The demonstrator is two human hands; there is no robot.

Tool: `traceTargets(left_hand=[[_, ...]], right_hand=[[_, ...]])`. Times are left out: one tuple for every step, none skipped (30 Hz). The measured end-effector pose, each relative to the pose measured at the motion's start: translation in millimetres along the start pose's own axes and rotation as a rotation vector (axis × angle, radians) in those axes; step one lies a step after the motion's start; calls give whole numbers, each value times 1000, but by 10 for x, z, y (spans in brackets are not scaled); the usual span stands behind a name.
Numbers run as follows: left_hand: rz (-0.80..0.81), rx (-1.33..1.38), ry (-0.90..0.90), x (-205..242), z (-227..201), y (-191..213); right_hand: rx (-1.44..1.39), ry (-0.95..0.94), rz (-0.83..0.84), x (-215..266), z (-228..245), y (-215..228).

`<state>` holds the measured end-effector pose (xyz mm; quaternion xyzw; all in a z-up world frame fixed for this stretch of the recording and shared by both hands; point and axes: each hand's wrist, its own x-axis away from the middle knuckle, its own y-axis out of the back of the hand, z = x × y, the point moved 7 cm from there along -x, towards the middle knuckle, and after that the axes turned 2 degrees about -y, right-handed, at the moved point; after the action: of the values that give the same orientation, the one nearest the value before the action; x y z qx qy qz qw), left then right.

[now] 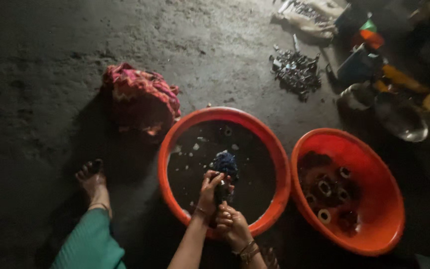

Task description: The person sits on the floor and washes small metal rings and parts by hand in a red basin filled with dark water. They scrub each piece with a dark cloth, rinse it, and place it into a second red basin to the right.

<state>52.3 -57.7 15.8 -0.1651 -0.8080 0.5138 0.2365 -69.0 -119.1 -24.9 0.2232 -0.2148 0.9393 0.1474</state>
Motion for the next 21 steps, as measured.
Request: traceTargets(left_hand=[[82,-213,-148,31,-99,-52],[165,-424,-298,93,-199,-73],[247,-634,-451,118,-259,-113],[73,-469,-323,16,-207,84],[-93,-302,-189,-54,-104,289],[-254,-134,-54,-122,9,475],[-287,-159,-127,-186,-15,554],[-322,-185,-200,-216,-32,643],[-356,-210,-272,-251,-46,704],[-370,-279,-358,-258,-76,732],[-383,-347,-444,-249,-117,729],[-392,-418,-530,-222,-179,699],[-387,-510,-530,-194,-198,644],[-384,-599,-535,-160,-231,553],[-382,-689,-539,-115,-279,441],[-320,-602,-438,-93,-262,352],[-258,-515,-337,-78,-252,245],[-196,-427,-232,-39,-217,138],[-144,-376,-218,2,-240,24],[-95,-324,-204,48,-254,-63],[-46,-271,-190,89,-271,-106]], right_hand=[[46,8,3,12,43,-23],[96,23,-1,13,95,-66],[156,57,-13,13,167,-114],[252,117,-44,13,257,-162],[346,176,-72,30,353,-203],[534,306,-135,40,502,-267],[810,485,-221,109,673,-331],[1032,629,-322,169,778,-410],[1335,764,-411,238,842,-498],[1347,767,-405,247,828,-504],[1359,769,-398,259,793,-491],[1369,772,-395,253,747,-465],[1378,774,-391,238,686,-429],[1389,780,-385,186,645,-385],[1400,785,-378,116,608,-333],[958,583,-287,-42,505,-143],[461,344,-136,-210,350,16],[16,93,-69,-302,144,141],[-115,0,6,-360,49,168],[-239,-92,67,-404,-23,186],[-351,-171,111,-428,-108,170]])
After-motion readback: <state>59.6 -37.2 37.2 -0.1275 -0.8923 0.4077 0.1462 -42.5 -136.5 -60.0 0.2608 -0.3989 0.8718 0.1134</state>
